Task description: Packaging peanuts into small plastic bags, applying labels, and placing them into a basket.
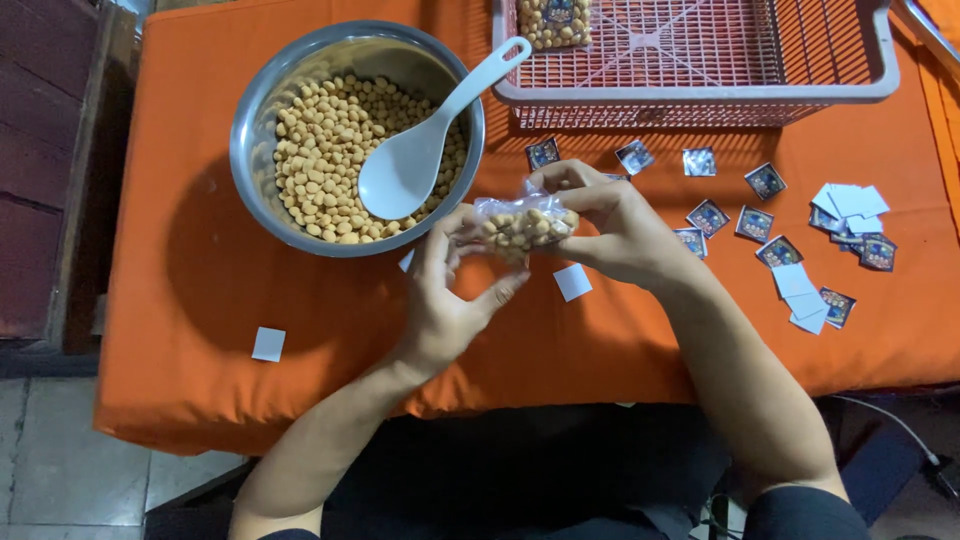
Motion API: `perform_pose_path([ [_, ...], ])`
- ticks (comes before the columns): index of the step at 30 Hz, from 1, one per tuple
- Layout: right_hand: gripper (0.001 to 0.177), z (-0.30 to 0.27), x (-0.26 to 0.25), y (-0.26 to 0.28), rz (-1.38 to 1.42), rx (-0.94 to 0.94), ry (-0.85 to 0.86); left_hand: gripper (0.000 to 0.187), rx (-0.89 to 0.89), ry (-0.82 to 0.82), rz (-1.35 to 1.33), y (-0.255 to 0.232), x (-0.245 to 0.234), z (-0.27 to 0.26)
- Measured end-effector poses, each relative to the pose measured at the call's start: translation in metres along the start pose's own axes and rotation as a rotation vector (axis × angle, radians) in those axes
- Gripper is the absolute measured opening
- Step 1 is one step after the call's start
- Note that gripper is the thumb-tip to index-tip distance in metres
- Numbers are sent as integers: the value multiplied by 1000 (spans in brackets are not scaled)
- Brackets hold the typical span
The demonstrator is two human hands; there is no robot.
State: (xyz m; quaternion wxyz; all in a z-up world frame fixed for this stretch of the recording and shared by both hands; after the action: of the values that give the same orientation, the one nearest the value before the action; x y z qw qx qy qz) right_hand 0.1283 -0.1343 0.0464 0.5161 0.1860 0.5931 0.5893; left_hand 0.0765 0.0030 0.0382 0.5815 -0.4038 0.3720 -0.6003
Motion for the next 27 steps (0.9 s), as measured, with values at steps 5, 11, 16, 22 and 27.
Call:
perform_pose_path([
  [5,19,-1,1,5,6,15,15,70,5,75,81,-8,11,-1],
  [11,19,-11,7,-24,-225,230,177,39,-417,98,-225,59,4,-8],
  [16,45,-14,-7,-16,-390,289,218,50,-609,239,53,66,-2,-16],
  [22,16,-3,-7,23,-204,-12,57,48,-103,337,645,26,0,3],
  [27,15,-2,43,18,-200,-38,319,45,-89,385,494,32,8,-3],
])
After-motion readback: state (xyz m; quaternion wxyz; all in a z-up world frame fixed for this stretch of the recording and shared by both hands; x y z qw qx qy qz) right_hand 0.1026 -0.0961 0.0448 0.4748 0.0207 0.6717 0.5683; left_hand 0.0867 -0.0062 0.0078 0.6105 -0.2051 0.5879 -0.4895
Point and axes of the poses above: each hand's wrist, its own z-axis towards the middle knuckle, its own x-axis out of the palm, y = z × x, the point moved 9 cm from there along z, towards the middle knuckle, and after that the axes turned 10 degrees about -z, right-handed, at the moved point
